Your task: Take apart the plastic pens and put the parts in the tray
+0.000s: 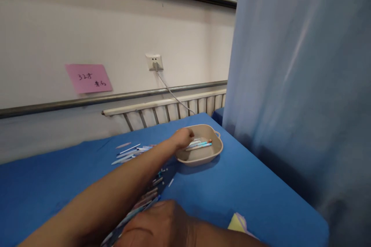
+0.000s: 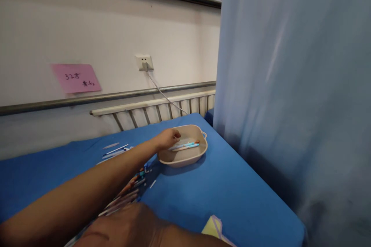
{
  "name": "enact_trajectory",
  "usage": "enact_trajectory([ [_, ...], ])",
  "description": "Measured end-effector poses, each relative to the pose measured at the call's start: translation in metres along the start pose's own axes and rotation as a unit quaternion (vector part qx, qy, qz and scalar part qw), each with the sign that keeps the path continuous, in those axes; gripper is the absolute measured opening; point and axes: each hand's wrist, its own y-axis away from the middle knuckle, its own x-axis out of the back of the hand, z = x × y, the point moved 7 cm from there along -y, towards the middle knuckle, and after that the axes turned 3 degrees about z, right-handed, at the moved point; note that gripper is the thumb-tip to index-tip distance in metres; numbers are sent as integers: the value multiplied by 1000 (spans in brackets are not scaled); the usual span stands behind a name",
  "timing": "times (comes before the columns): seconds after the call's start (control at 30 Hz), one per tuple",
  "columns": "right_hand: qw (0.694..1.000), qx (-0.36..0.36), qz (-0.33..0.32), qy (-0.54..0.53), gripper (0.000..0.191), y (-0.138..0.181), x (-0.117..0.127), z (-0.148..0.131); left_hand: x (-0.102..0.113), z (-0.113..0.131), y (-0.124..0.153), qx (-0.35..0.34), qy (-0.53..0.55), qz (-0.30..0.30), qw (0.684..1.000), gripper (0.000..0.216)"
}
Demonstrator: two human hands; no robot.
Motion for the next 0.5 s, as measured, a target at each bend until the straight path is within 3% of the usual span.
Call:
enact_trajectory([
  [0.07,996,-51,64,-35,15,2,12,9,21,-7,25,-7,43,40,998,22],
  [0.13,972,-167,132,-96,15,8,23,31,40,-21,63,0,91,94,991,19],
  [0.27,849,-424,214,-231,11,38,17,88,56,-66,163,59,173,201,962,29],
  [0.4,827,-461,191,-260,17,53,3,112,42,-107,266,135,200,275,931,31],
  [0.5,833,-462,144,-268,16,58,-8,113,24,-124,319,166,221,298,913,30],
])
